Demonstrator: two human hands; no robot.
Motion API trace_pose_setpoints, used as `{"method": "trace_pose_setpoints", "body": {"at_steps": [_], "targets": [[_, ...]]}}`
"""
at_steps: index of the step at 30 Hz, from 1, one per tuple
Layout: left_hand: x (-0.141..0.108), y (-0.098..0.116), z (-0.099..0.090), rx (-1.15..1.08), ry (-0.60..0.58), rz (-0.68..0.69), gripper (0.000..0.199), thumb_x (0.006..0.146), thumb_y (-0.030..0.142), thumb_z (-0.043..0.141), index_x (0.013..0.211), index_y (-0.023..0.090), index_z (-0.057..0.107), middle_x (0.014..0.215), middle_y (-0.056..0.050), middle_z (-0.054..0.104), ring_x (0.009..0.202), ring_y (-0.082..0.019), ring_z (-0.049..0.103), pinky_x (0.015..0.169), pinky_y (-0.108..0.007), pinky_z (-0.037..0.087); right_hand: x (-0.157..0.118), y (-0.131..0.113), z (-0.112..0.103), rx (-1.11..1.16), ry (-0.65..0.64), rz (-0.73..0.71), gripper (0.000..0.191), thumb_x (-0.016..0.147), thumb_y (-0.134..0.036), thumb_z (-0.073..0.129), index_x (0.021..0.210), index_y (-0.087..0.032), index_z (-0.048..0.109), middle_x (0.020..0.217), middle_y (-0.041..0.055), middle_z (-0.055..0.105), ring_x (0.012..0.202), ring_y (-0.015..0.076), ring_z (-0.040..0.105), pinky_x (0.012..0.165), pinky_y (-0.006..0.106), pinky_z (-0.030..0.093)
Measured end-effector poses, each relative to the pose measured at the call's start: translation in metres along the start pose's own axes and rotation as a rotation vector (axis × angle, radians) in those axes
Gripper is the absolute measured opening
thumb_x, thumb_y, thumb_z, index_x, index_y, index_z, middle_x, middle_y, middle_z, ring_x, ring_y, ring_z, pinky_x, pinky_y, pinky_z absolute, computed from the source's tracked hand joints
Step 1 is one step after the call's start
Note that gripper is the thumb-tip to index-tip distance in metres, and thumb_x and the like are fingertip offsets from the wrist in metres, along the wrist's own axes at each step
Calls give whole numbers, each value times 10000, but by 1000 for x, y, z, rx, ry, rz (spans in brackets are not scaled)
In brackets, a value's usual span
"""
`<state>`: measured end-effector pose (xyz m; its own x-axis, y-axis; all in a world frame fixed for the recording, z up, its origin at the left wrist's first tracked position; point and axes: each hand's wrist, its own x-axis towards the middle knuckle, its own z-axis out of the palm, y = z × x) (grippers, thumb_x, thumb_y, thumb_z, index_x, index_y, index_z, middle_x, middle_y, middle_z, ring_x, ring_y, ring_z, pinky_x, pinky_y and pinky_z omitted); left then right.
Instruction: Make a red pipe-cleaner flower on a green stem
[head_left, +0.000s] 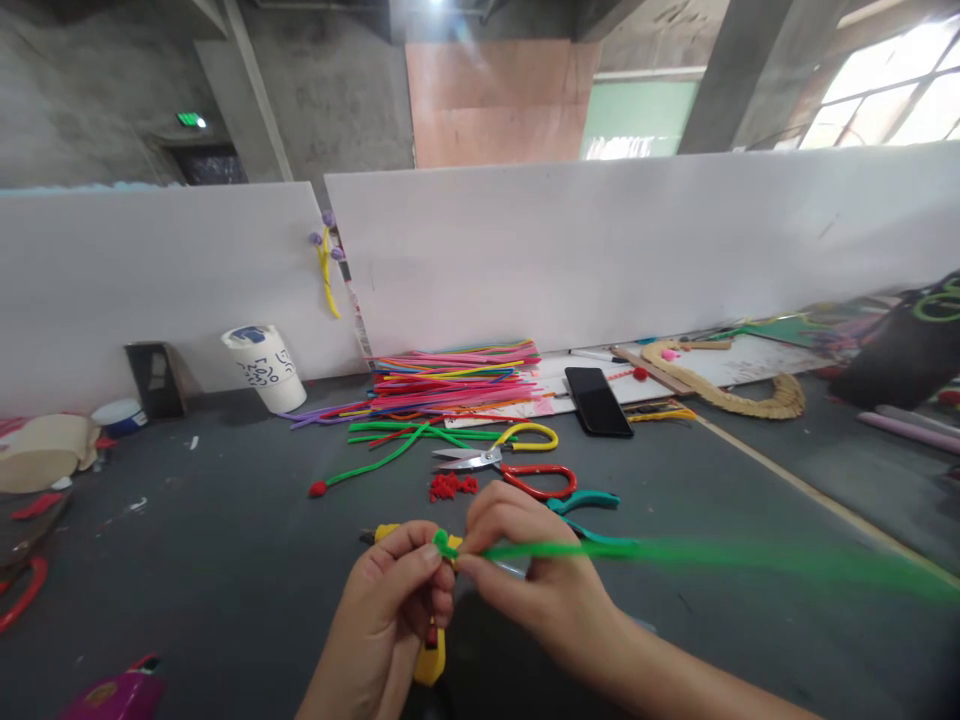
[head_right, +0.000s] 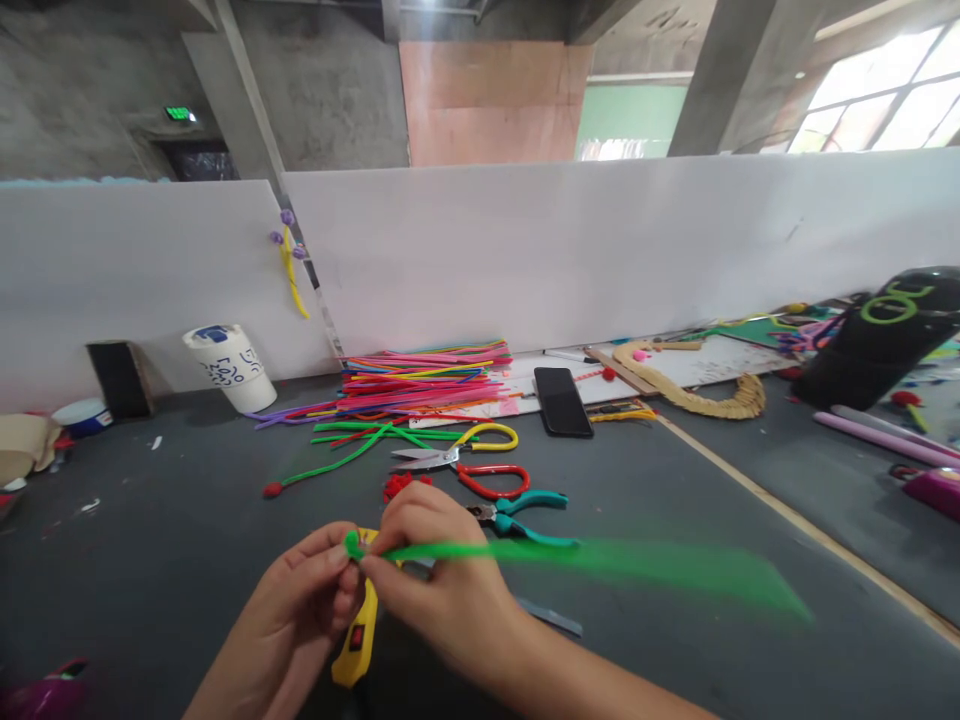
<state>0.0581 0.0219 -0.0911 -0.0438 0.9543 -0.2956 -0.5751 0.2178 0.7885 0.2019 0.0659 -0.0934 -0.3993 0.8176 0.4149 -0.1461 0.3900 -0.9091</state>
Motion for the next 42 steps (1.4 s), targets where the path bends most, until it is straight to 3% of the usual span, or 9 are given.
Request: {"method": "trace_pose_setpoints", "body": {"at_steps": [3,11,18,23,28,34,39,42], "targets": [[3,-4,-1,3,17,12,230,602,271,857,682,136,690,480,42,593,417,-42,484,440,-137,407,-3,0,3,-246,32,-194,99,773,-120,642,699,-184,625,756,13,585,712,137,548,668,249,418],[8,-4,-5,25,-30,-31,230,604,276,863,694,130,709,539,-1,671,445,-72,570,436,-146,439,-2,1,6,-127,102,175,86,746,-222,557,667,-201,530,709,-8,532,693,159,505,655,280,393],[12,-2,-8,72,-63,-86,247,588,281,876,680,132,702,539,-18,688,433,-90,584,433,-175,470,1,4,5,-75,84,258,59,692,-235,521,652,-200,495,689,-13,489,679,158,460,643,288,361],[10,-2,-6,110,-43,-1,244,601,295,871,661,146,688,535,-1,689,450,-85,597,459,-162,459,3,2,6,-47,53,289,94,699,-273,553,684,-196,502,705,-14,499,679,157,473,635,283,370],[8,-4,-5,151,-25,35,275,577,329,880,643,141,689,525,-2,679,441,-83,580,461,-165,447,1,0,7,-101,74,269,100,719,-248,552,652,-199,496,696,-12,505,690,160,483,648,284,369],[11,-4,-5,140,2,-5,290,582,325,871,606,140,649,447,36,606,343,-18,445,379,-113,318,1,5,6,-146,62,220,97,734,-242,564,661,-198,516,698,-14,529,683,154,498,640,274,384],[13,-9,-5,116,11,6,341,510,358,899,639,139,671,463,23,622,364,-51,486,377,-143,360,-3,6,10,-215,95,167,110,746,-187,541,652,-206,489,672,-21,504,657,151,479,612,267,360],[11,-13,-3,115,48,35,314,560,354,878,696,142,690,479,25,622,390,-60,501,375,-139,355,-5,7,14,-208,152,130,150,717,-157,567,612,-206,471,656,-31,493,638,140,444,602,260,327]]}}
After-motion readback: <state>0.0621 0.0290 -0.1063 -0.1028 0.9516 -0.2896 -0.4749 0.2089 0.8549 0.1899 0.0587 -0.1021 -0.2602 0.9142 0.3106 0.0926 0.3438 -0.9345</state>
